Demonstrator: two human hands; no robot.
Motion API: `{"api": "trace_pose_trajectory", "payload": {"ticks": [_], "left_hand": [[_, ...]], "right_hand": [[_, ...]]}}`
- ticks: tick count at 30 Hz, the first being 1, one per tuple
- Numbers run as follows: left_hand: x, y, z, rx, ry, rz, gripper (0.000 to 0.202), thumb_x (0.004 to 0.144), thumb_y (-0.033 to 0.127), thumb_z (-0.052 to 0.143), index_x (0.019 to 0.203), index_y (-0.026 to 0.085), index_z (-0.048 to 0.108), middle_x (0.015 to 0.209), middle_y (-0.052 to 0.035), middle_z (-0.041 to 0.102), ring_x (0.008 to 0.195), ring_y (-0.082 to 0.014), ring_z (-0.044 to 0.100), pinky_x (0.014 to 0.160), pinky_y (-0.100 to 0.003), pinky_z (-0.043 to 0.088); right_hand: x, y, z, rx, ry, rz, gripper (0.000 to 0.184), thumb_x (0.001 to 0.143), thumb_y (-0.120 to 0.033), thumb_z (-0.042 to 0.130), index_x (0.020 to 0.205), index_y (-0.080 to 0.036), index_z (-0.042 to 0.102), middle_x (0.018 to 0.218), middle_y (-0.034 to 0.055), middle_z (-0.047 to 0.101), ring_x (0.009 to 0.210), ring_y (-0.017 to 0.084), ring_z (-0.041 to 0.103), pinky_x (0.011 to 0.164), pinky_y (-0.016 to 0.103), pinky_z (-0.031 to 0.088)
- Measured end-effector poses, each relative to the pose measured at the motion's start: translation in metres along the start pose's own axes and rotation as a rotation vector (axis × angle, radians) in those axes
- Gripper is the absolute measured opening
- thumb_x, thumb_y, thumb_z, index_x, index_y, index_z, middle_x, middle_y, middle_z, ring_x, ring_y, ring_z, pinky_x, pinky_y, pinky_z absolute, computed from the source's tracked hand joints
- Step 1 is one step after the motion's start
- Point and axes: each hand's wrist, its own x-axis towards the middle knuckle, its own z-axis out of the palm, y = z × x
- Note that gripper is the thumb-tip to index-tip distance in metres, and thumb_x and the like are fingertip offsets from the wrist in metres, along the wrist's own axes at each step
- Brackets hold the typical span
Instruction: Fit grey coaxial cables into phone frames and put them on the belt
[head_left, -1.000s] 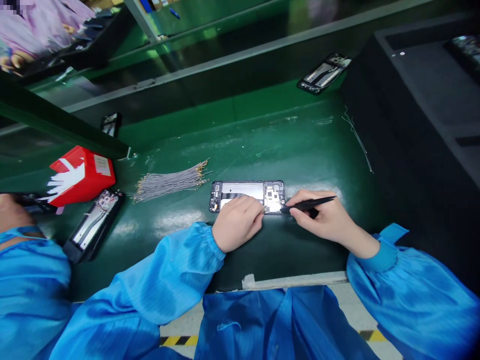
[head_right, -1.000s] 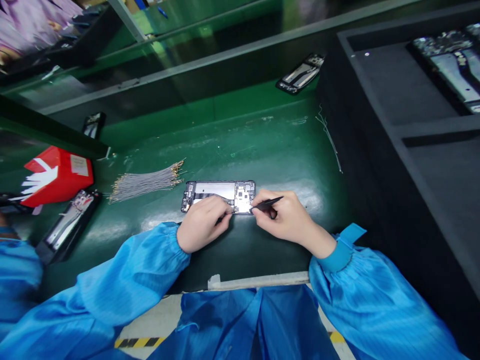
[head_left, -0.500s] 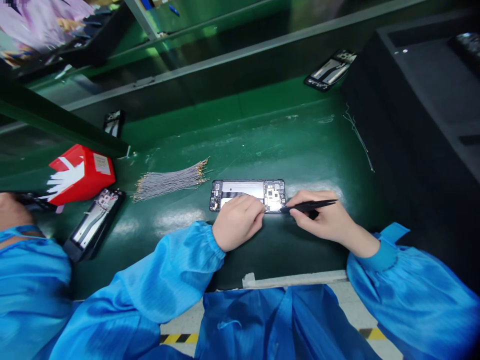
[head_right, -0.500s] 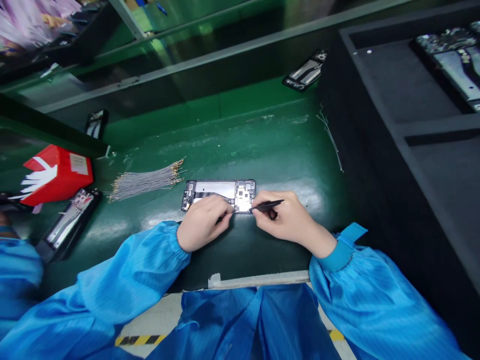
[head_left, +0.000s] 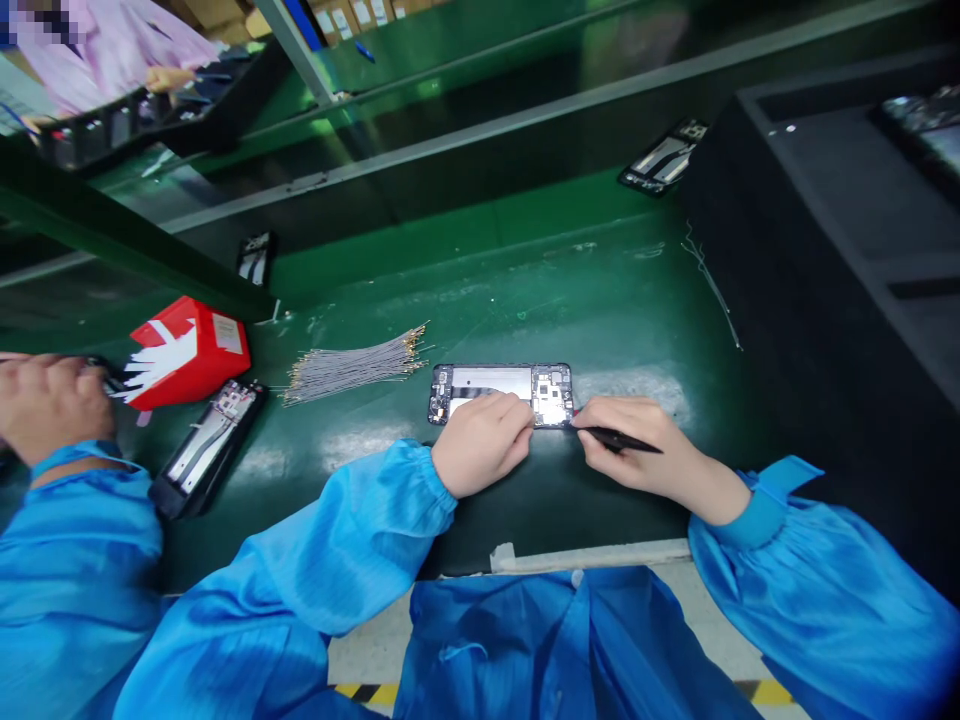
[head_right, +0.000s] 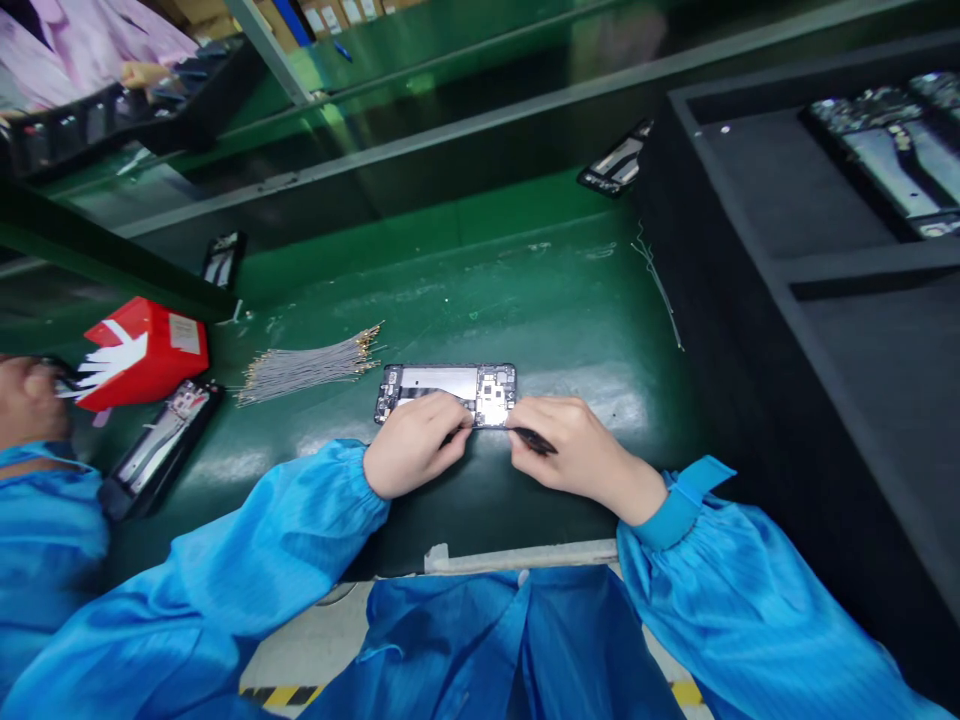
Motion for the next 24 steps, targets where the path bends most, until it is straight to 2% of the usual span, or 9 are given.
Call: {"api": "trace_pose_trajectory", "payload": {"ticks": [3,6,8,10,13,18,24], "left_hand": [[0.004,0.001,0.000,-0.043,-0.035,0.001,0.012,0.082,0.018,0.041,0.080,0.015,0.053,0.076,-0.0027,0.054,0.070,-0.0149,0.049,0.064,-0.025,0.040],[0.010,0.001,0.001,-0.088,-0.040,-0.020,0.009,0.081,0.016,0.043,0.084,0.016,0.052,0.079,-0.0028,0.054,0.073,-0.0147,0.050,0.065,-0.025,0.042],[0.013,0.000,0.002,-0.127,-0.030,-0.039,0.009,0.081,0.015,0.044,0.086,0.016,0.052,0.080,-0.0028,0.053,0.073,-0.0143,0.050,0.065,-0.024,0.042],[0.015,-0.002,0.003,-0.172,-0.021,-0.061,0.009,0.081,0.014,0.043,0.086,0.016,0.052,0.079,-0.0026,0.053,0.071,-0.0136,0.050,0.064,-0.023,0.042],[0.017,-0.004,0.004,-0.216,-0.005,-0.082,0.010,0.082,0.014,0.043,0.086,0.015,0.052,0.079,-0.0026,0.052,0.070,-0.0131,0.050,0.064,-0.023,0.042],[0.016,-0.005,0.005,-0.267,0.029,-0.079,0.014,0.081,0.013,0.042,0.087,0.015,0.055,0.079,-0.0035,0.053,0.070,-0.0131,0.051,0.066,-0.023,0.044],[0.002,-0.005,0.009,-0.359,0.073,0.057,0.026,0.084,0.014,0.038,0.097,0.015,0.060,0.080,-0.0053,0.055,0.075,-0.0136,0.052,0.070,-0.025,0.044]], "right_hand": [[0.001,0.004,0.001,0.048,0.060,0.021,0.006,0.082,-0.014,0.049,0.085,-0.016,0.054,0.070,0.0004,0.056,0.059,0.009,0.049,0.056,0.021,0.038],[0.007,0.012,0.002,0.003,0.074,0.022,0.019,0.085,-0.014,0.045,0.102,-0.019,0.053,0.093,0.0048,0.060,0.083,0.014,0.055,0.072,0.026,0.042],[0.012,0.018,0.003,-0.077,0.008,0.016,0.022,0.085,-0.016,0.046,0.106,-0.020,0.051,0.109,0.0074,0.056,0.104,0.019,0.049,0.084,0.033,0.039],[0.017,0.023,0.004,-0.125,-0.075,0.025,0.021,0.082,-0.020,0.050,0.103,-0.020,0.051,0.118,0.0083,0.051,0.115,0.022,0.041,0.090,0.038,0.035],[0.021,0.025,0.005,-0.142,-0.137,0.067,0.026,0.076,-0.020,0.055,0.101,-0.021,0.049,0.119,0.0085,0.049,0.115,0.023,0.040,0.090,0.039,0.035],[0.025,0.023,0.006,-0.187,-0.152,0.090,0.032,0.068,-0.016,0.054,0.100,-0.020,0.048,0.114,0.0091,0.051,0.108,0.025,0.042,0.083,0.037,0.036],[0.028,0.018,0.007,-0.184,-0.155,0.121,0.032,0.067,-0.017,0.053,0.099,-0.019,0.048,0.111,0.0085,0.051,0.104,0.024,0.042,0.083,0.035,0.034]]}}
